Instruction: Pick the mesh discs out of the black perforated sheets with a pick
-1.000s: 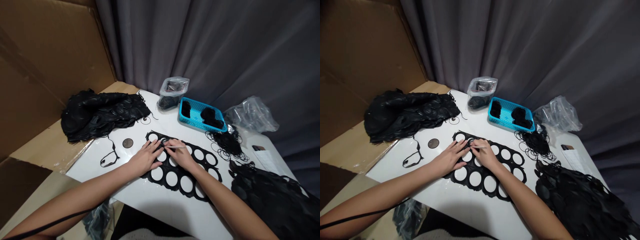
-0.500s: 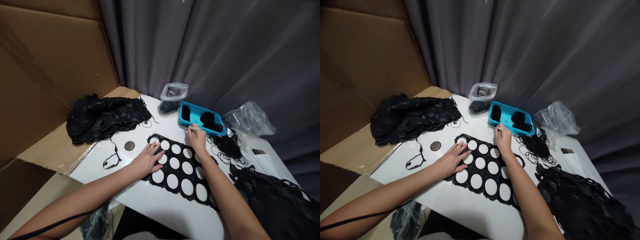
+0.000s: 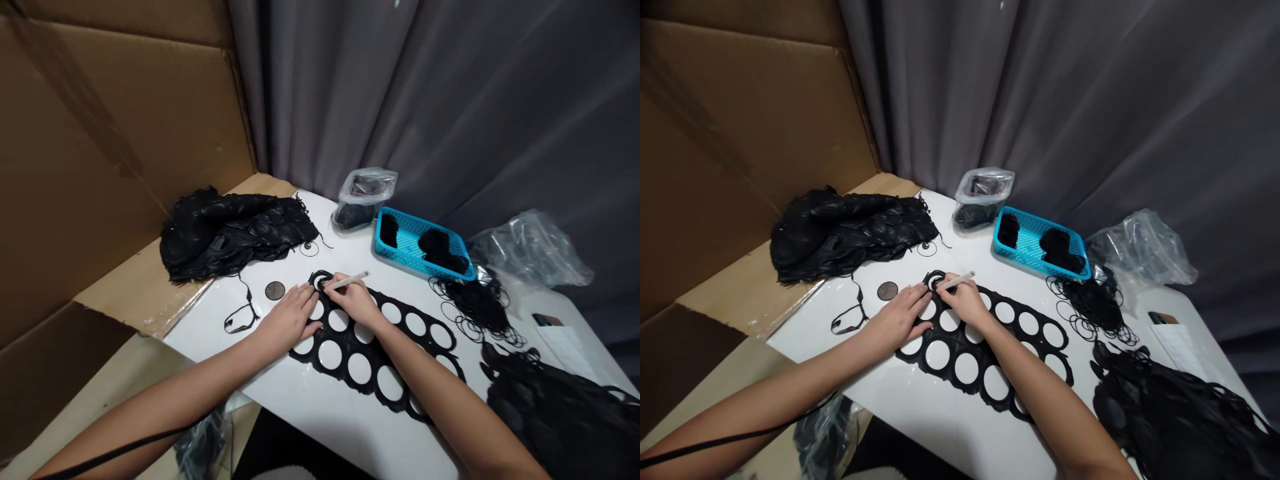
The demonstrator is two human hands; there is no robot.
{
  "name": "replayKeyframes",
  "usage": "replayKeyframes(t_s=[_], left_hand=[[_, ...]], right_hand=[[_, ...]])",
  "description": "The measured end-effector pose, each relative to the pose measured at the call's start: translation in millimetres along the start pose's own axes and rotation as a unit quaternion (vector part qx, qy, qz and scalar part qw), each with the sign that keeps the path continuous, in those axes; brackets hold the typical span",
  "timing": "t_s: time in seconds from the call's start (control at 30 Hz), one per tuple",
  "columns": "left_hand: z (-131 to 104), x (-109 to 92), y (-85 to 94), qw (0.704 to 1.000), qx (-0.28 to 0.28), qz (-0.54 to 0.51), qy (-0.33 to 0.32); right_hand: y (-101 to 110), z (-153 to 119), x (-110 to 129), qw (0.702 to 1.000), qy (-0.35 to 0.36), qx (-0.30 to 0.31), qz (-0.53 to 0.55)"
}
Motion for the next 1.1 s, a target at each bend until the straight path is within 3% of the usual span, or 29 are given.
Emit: replayKeyframes(t_s=[0.33, 0.53, 0.6, 0.67, 0.73, 0.83, 0.93, 1.1], left_hand=[[0.8, -1.2, -3.5, 1.000, 0.001, 0.003, 0.001], [-0.2, 0.0, -7.4, 1.000, 0.008, 0.010, -0.003], [-0.3, -0.4, -7.5, 1.000, 0.009, 0.009, -0.004], [0.4, -0.8, -7.0, 1.000, 0.010, 0.009, -0.005], [1.7, -0.7, -5.2, 1.000, 0.013, 0.011, -0.004], [1.7, -0.6, 2.1, 1.000, 0.013, -0.004, -0.003], [-6.9, -5.0, 14.3, 1.000, 0.001, -0.015, 0.010], [-35.6, -26.7, 22.3, 0.999, -0.011, -0.037, 0.036]], right_hand=[[-5.7, -2.9, -2.9, 0.992, 0.072, -0.008, -0.107], [-15.5, -7.3, 1.6, 0.938, 0.148, 0.019, -0.313], [-1.3, 0.4, -3.7, 0.927, 0.112, -0.016, -0.357], [25.5, 10.5, -13.3, 0.926, 0.030, -0.107, -0.362], [55.9, 17.9, -23.3, 0.924, -0.047, -0.201, -0.323], [83.2, 18.3, -29.9, 0.926, -0.091, -0.262, -0.257], [73.1, 7.2, -21.9, 0.953, -0.085, -0.218, -0.194], [14.0, -18.4, 8.6, 0.997, -0.034, -0.054, -0.035]])
Point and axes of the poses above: each hand's wrist, its own z-axis towards the middle knuckle, its own y-axis out of the back of the hand, x = y × z, the point moved 1 cm from there along z, towards the middle knuckle, and after that the axes turned 11 degrees about x, right-handed, at the moved point
